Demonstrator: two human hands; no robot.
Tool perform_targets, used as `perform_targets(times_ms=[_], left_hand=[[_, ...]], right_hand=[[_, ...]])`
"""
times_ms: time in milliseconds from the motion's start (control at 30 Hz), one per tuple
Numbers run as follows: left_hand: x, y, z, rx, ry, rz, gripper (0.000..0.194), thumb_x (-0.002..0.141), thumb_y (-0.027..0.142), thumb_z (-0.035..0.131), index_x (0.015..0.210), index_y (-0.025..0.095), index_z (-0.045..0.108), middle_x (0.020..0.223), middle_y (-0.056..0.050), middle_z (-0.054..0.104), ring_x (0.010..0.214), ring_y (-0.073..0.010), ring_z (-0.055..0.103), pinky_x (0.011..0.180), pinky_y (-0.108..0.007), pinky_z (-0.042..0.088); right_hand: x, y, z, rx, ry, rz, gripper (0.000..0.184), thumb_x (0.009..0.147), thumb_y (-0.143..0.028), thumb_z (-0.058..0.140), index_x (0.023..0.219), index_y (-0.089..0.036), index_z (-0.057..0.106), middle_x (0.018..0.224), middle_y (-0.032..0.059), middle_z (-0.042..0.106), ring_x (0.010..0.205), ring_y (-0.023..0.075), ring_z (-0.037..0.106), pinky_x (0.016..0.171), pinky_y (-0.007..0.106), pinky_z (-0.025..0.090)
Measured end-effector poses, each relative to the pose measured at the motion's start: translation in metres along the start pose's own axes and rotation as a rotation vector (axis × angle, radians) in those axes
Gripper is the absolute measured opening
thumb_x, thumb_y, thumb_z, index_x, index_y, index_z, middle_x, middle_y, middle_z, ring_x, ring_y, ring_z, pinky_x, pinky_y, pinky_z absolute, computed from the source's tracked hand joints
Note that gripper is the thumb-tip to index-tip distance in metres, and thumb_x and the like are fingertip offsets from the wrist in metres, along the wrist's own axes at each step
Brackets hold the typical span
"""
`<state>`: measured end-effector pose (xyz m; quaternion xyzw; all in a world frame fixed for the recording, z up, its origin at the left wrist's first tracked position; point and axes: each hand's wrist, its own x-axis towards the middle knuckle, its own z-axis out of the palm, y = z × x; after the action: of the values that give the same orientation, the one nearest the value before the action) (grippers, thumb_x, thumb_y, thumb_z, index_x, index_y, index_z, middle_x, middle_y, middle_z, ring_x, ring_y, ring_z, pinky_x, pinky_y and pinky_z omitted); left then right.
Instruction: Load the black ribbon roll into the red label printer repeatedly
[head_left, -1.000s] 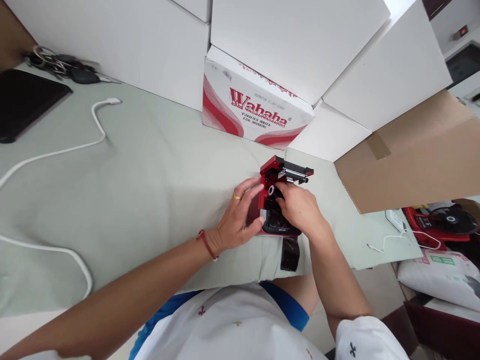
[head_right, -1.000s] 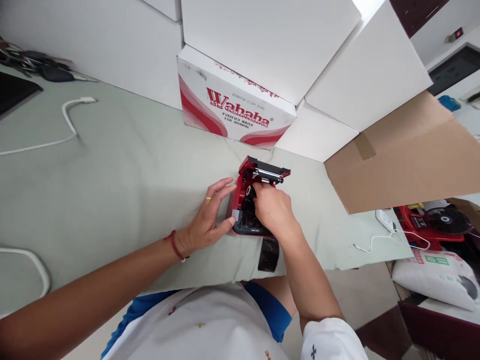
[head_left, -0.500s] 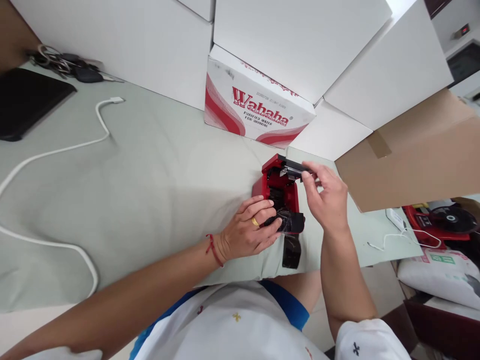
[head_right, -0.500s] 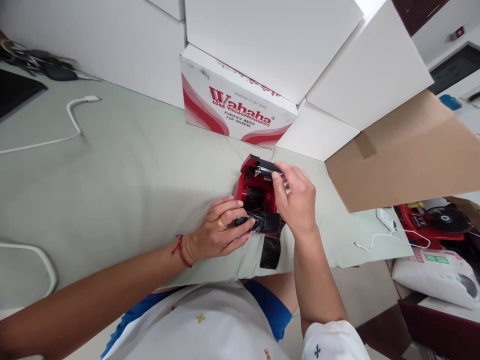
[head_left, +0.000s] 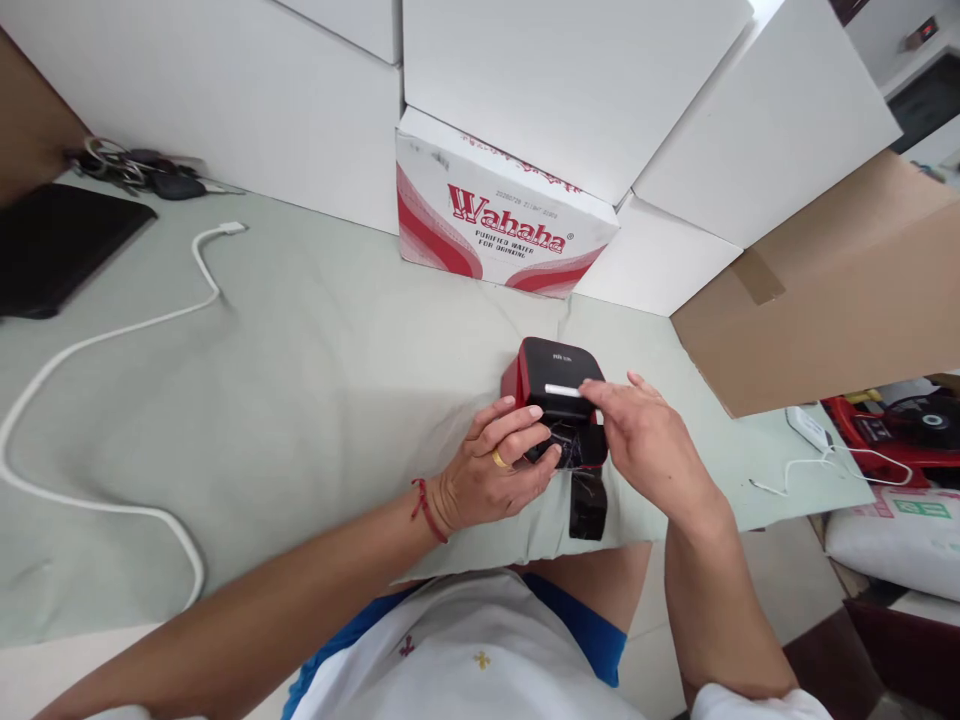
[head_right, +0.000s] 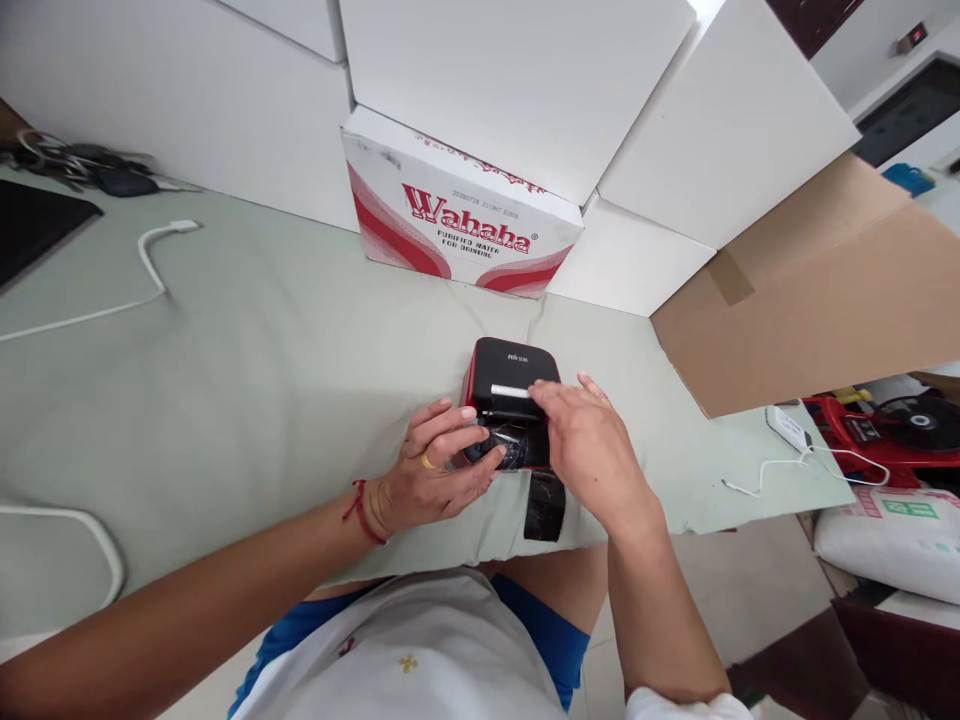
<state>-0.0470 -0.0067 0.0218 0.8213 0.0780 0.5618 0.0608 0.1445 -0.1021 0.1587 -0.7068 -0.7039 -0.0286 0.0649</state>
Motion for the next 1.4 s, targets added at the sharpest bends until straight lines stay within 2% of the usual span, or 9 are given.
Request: perform_targets(times_ms=[167, 233, 367, 467, 600, 833, 1000, 1267, 1400], left_hand=[[0.007, -0.006, -0.005, -0.14, -0.007, -0.077, 0.03, 0.097, 0.025, 0.073, 0.126, 0.031, 0.073, 0.123, -0.006, 0.073, 0.138, -0.027, 0.064, 0.128, -0.053, 0.05], [0.017, -0.018, -0.008, -0.256, -0.022, -0.294, 0.037, 0.101, 0.03, 0.069, 0.138, 0.031, 0.069, 0.133, -0.009, 0.069, 0.142, -0.0302, 0.062, 0.128, -0.058, 0.048], [0.038, -0.048, -0.007, -0.631, -0.1, -0.937, 0.065, 0.099, 0.043, 0.072, 0.159, 0.031, 0.052, 0.164, -0.012, 0.054, 0.162, -0.0338, 0.046, 0.137, -0.065, 0.032], [0.041, -0.06, 0.001, -0.959, -0.202, -1.14, 0.097, 0.084, 0.042, 0.086, 0.169, 0.033, 0.038, 0.182, -0.011, 0.036, 0.176, -0.035, 0.022, 0.143, -0.063, 0.014], [0.031, -0.054, 0.016, -1.165, -0.24, -1.156, 0.108, 0.081, 0.039, 0.089, 0.172, 0.034, 0.032, 0.185, -0.009, 0.031, 0.175, -0.0359, 0.024, 0.144, -0.057, 0.019], [0.012, -0.054, 0.024, -1.098, -0.251, -0.999, 0.095, 0.095, 0.049, 0.081, 0.173, 0.033, 0.029, 0.184, -0.012, 0.032, 0.172, -0.0325, 0.033, 0.142, -0.055, 0.028], [0.0, -0.057, 0.024, -1.199, -0.267, -0.929, 0.105, 0.091, 0.058, 0.083, 0.176, 0.035, 0.025, 0.186, -0.012, 0.031, 0.171, -0.0355, 0.035, 0.141, -0.058, 0.03], [-0.001, -0.053, 0.02, -1.284, -0.327, -0.895, 0.119, 0.091, 0.053, 0.085, 0.18, 0.042, 0.006, 0.191, -0.007, 0.017, 0.175, -0.035, 0.026, 0.142, -0.06, 0.023], [0.0, -0.057, 0.022, -1.294, -0.325, -0.89, 0.129, 0.089, 0.055, 0.087, 0.18, 0.042, -0.003, 0.19, -0.009, 0.022, 0.174, -0.034, 0.031, 0.141, -0.057, 0.029]], right_hand=[[-0.004, -0.031, -0.005, -0.166, -0.307, 0.174, 0.07, 0.093, 0.003, 0.045, 0.158, -0.015, 0.065, 0.163, 0.0114, 0.061, 0.149, 0.0269, 0.065, 0.117, 0.046, 0.062], [-0.001, -0.041, -0.008, -0.203, -0.393, 0.228, 0.073, 0.094, 0.004, 0.045, 0.163, -0.017, 0.06, 0.169, 0.0086, 0.053, 0.152, 0.0277, 0.062, 0.108, 0.043, 0.067], [0.004, -0.048, -0.013, -0.217, -0.467, 0.247, 0.075, 0.096, 0.004, 0.044, 0.165, -0.019, 0.057, 0.171, 0.0056, 0.049, 0.155, 0.0259, 0.058, 0.109, 0.041, 0.066], [0.002, -0.045, -0.011, -0.22, -0.448, 0.244, 0.074, 0.095, 0.005, 0.043, 0.164, -0.018, 0.058, 0.17, 0.0058, 0.051, 0.154, 0.0263, 0.059, 0.108, 0.041, 0.067], [-0.008, -0.029, 0.005, -0.123, -0.266, 0.209, 0.071, 0.094, 0.005, 0.043, 0.156, -0.02, 0.067, 0.162, 0.0048, 0.061, 0.147, 0.0246, 0.066, 0.11, 0.041, 0.066], [-0.04, -0.019, 0.045, 0.186, 0.278, 0.078, 0.055, 0.1, 0.0, 0.042, 0.141, -0.018, 0.074, 0.149, 0.0067, 0.076, 0.141, 0.02, 0.071, 0.125, 0.043, 0.056], [-0.061, -0.037, 0.051, 0.273, 0.361, -0.065, 0.057, 0.099, 0.003, 0.049, 0.144, -0.027, 0.068, 0.146, 0.0064, 0.078, 0.148, 0.023, 0.066, 0.132, 0.059, 0.044], [-0.076, -0.038, 0.067, 0.343, 0.411, -0.085, 0.06, 0.097, 0.005, 0.052, 0.144, -0.028, 0.068, 0.136, 0.0065, 0.082, 0.136, 0.0207, 0.074, 0.126, 0.054, 0.052], [-0.076, -0.037, 0.068, 0.378, 0.418, -0.089, 0.059, 0.098, 0.004, 0.051, 0.144, -0.029, 0.069, 0.134, 0.0059, 0.083, 0.133, 0.0216, 0.076, 0.123, 0.054, 0.056]])
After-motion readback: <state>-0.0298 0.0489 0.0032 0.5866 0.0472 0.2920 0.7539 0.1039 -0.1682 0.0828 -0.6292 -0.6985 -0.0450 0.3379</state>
